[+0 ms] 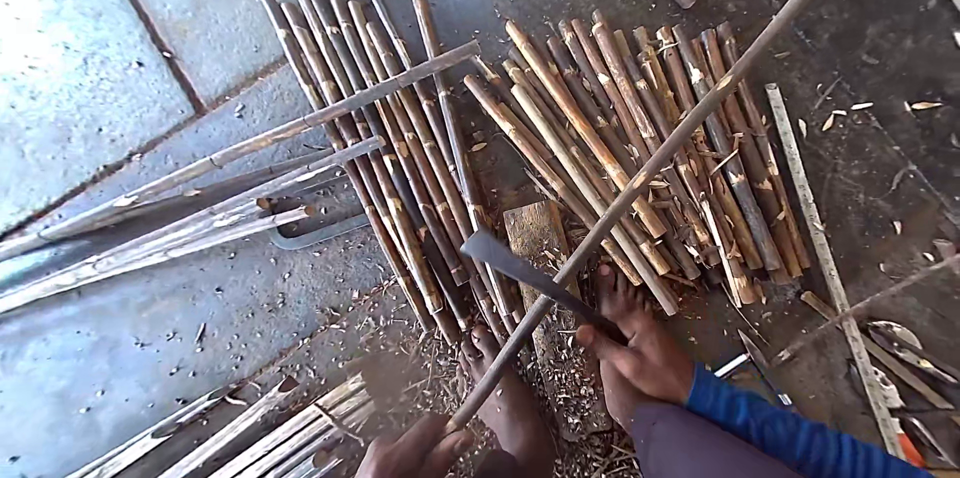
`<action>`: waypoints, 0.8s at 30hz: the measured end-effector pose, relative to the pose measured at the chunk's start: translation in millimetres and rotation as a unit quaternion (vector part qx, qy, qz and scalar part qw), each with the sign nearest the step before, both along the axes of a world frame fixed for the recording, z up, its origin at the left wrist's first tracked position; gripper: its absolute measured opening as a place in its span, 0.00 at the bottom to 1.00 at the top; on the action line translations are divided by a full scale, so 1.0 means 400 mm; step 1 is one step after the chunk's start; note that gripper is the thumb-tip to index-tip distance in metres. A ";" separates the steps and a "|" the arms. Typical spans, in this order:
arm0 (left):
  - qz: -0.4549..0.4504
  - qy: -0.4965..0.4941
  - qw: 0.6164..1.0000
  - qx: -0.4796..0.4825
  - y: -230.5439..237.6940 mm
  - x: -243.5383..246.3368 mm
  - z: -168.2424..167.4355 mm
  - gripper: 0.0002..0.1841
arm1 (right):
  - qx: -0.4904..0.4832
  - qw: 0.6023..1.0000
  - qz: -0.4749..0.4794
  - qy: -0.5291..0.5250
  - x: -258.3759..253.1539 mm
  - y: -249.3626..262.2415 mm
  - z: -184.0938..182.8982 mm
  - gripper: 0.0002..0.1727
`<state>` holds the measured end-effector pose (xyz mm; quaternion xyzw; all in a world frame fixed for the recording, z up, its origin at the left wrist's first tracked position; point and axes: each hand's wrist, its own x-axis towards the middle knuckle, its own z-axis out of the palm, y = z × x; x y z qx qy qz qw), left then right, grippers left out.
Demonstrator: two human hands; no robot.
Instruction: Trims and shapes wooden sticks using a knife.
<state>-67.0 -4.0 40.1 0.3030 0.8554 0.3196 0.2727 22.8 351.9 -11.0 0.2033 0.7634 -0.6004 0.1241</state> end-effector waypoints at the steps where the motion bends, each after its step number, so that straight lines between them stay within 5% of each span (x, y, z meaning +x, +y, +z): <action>1: 0.000 -0.002 1.000 0.003 0.001 -0.003 -0.003 0.28 | 0.002 0.999 -0.040 0.021 -0.004 0.018 -0.003 0.25; 3: 0.006 -0.001 1.000 0.006 -0.001 0.006 0.004 0.28 | -0.034 0.995 -0.086 0.032 -0.011 0.026 0.008 0.25; 6: 0.008 0.005 1.000 0.008 -0.002 0.003 0.004 0.27 | 0.075 0.988 0.133 0.038 0.007 -0.002 0.012 0.34; 7: 0.006 0.006 1.000 0.006 0.000 0.002 0.003 0.27 | 0.089 0.987 0.130 0.039 0.001 0.002 0.017 0.34; 10: 0.018 0.048 0.999 -0.018 0.009 0.026 0.016 0.25 | -0.016 0.997 -0.072 0.025 -0.042 0.025 0.036 0.25; 14: 0.024 0.154 0.987 -0.052 0.021 0.056 0.006 0.26 | 0.116 0.977 0.176 0.034 -0.014 -0.021 0.032 0.33; 17: 0.014 0.161 0.985 -0.063 0.022 0.062 0.010 0.28 | 0.040 0.998 -0.002 0.038 -0.051 0.017 0.042 0.22; 19: 0.015 0.158 0.984 -0.081 0.022 0.056 0.020 0.30 | 0.076 0.996 0.026 0.040 -0.048 0.002 0.030 0.20; 21: 0.018 0.132 0.988 -0.084 0.030 0.054 0.018 0.32 | 0.148 0.976 0.151 0.058 -0.011 -0.021 0.020 0.31; 24: 0.033 0.122 0.990 -0.054 0.020 0.047 -0.010 0.32 | 0.039 0.997 -0.001 0.072 -0.034 0.023 0.007 0.26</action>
